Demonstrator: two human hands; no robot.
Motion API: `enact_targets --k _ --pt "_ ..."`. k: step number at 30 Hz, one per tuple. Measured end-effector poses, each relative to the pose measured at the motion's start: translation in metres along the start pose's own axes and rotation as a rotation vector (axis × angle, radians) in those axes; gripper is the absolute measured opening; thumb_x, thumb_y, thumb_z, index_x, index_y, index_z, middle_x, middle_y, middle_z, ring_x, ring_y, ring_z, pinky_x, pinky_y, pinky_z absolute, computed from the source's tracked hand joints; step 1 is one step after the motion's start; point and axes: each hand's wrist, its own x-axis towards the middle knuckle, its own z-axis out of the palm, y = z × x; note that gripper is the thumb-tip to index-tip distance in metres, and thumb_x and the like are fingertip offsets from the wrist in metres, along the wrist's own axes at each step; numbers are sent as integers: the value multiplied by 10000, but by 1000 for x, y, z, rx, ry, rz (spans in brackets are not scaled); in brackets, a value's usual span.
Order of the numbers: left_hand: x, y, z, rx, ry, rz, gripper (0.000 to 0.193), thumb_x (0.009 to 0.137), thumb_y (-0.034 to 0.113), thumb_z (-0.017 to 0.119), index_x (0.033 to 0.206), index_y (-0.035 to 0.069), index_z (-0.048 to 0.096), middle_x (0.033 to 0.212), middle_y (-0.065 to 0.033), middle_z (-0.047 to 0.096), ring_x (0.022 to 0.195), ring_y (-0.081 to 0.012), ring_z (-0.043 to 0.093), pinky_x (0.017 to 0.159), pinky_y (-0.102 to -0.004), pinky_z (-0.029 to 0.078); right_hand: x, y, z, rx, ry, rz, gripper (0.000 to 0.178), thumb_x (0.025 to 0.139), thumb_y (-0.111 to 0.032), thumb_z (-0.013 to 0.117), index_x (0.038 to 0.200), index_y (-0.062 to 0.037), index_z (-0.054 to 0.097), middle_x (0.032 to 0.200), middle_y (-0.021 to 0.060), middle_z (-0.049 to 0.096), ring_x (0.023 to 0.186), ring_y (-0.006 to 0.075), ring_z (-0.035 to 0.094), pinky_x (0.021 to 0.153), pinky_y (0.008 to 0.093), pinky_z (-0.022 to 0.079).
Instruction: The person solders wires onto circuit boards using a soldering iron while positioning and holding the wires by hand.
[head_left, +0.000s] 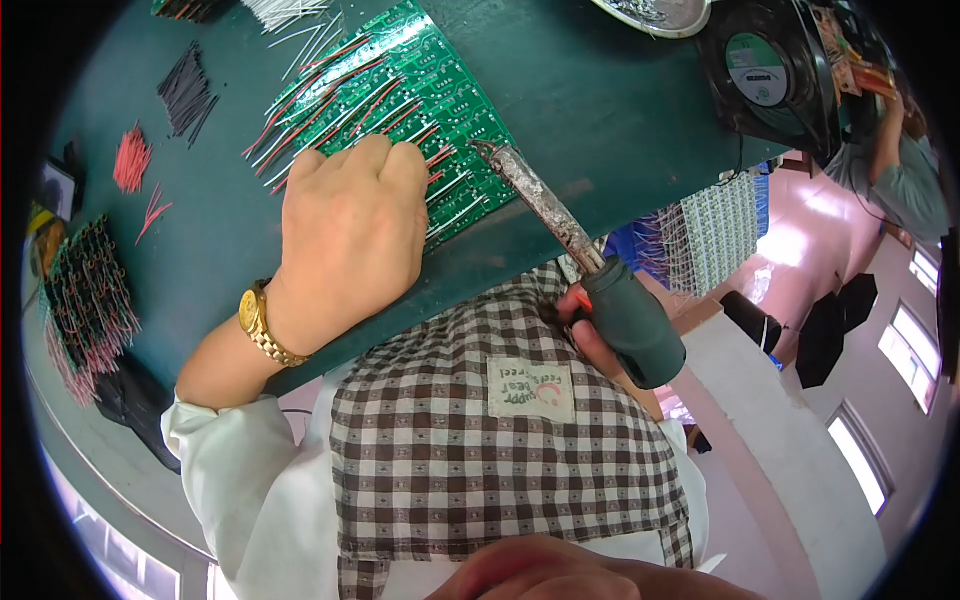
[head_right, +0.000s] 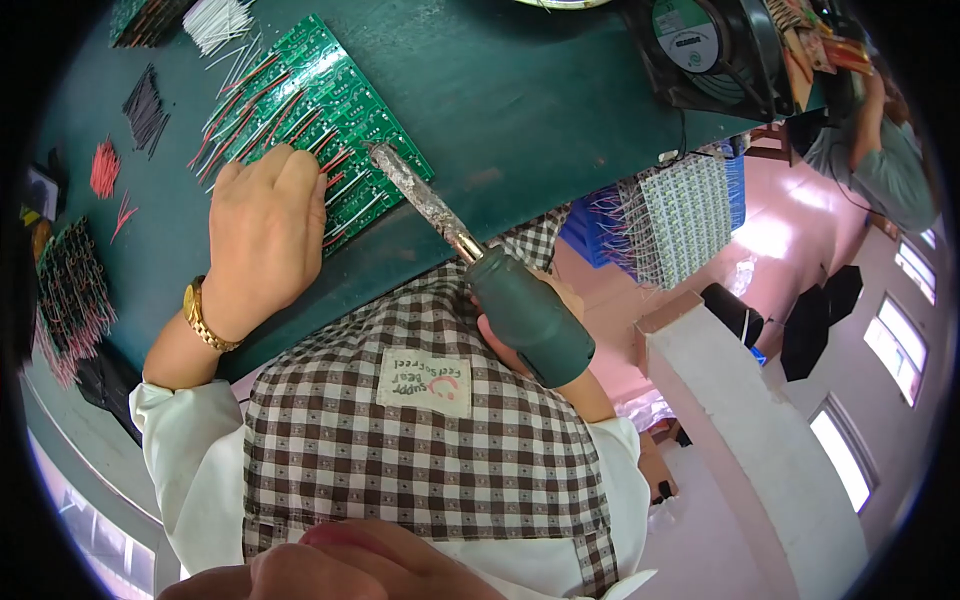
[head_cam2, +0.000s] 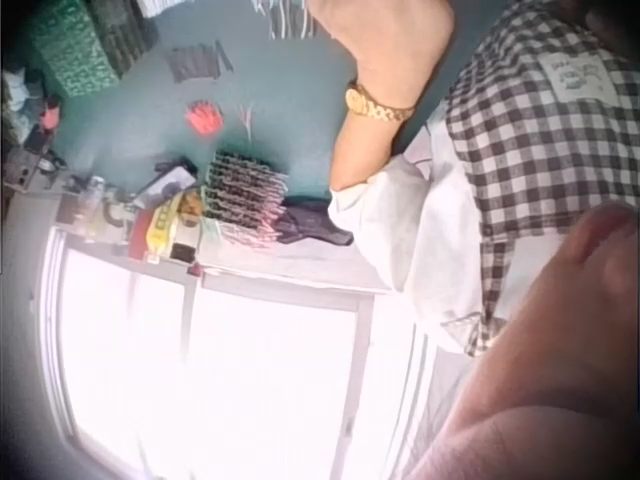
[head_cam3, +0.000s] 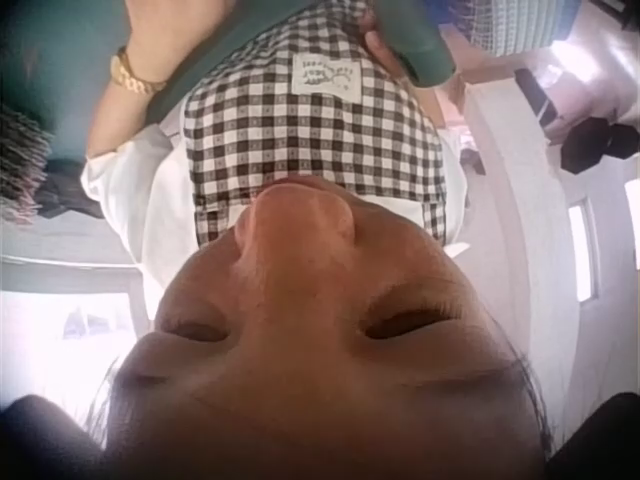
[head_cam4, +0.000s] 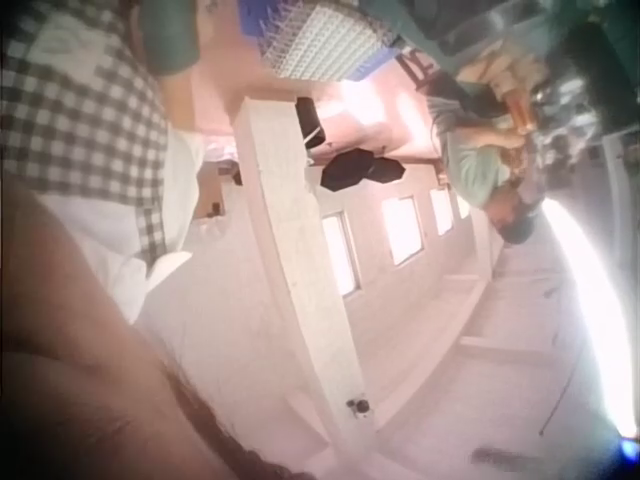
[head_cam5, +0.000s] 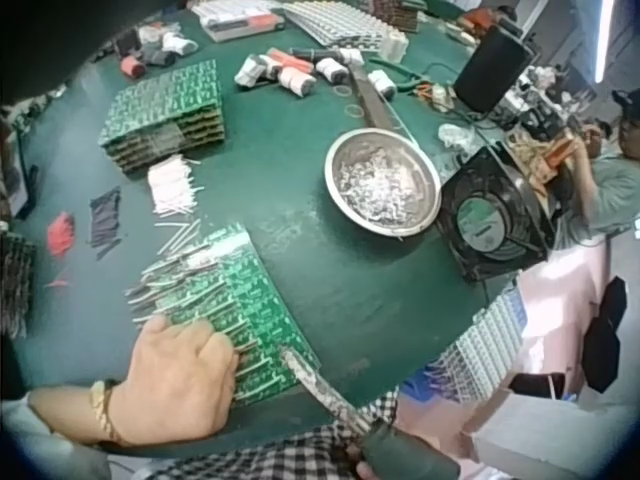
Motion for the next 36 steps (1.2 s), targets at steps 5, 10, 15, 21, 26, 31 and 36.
enact_targets --k 5,10,15,21,26,31,36 --pt "-1 -2 0 -8 3 3 95 736 73 579 737 75 483 669 -77 475 601 -242 521 591 -372 314 -2 -1 1 -80 49 -118 374 673 -172 745 1035 -125 662 869 29 685 779 218 664 690 319 528" --pt "-4 -2 2 -29 45 32 101 731 69 576 732 70 475 664 -76 463 590 -237 508 586 -366 310 -1 -31 -8 91 -36 229 350 698 -172 728 1037 -119 656 889 26 679 795 219 653 697 320 522" --pt "-2 -6 3 -43 44 27 101 725 69 573 728 71 472 659 -72 457 580 -232 499 582 -362 306 1 -16 -7 47 -176 322 353 703 -180 730 1041 -114 653 908 23 677 797 219 650 704 320 524" --pt "-6 -5 6 -11 63 22 101 705 76 569 723 76 470 655 -66 454 568 -224 492 575 -363 300 -1 -12 -2 -71 10 -196 173 842 -28 603 1011 -65 593 906 56 602 778 123 574 699 233 462" --pt "-5 -5 9 3 80 26 98 696 76 567 722 79 472 652 -63 452 566 -222 491 571 -365 298 1 -16 -5 86 -42 -208 279 805 37 604 1052 -60 517 981 95 608 864 174 596 788 284 469" --pt "-3 -2 7 28 55 20 96 697 81 564 718 81 470 652 -66 456 566 -222 494 570 -366 299 -5 -7 -1 87 -46 -101 316 781 89 574 1054 -58 513 972 94 615 872 150 589 796 276 469" --pt "-5 -2 7 35 67 6 94 698 83 561 715 81 468 650 -67 460 562 -225 494 567 -367 299 -5 -12 -5 52 -45 -11 348 782 69 576 1106 -35 503 938 89 626 841 131 587 785 261 471"
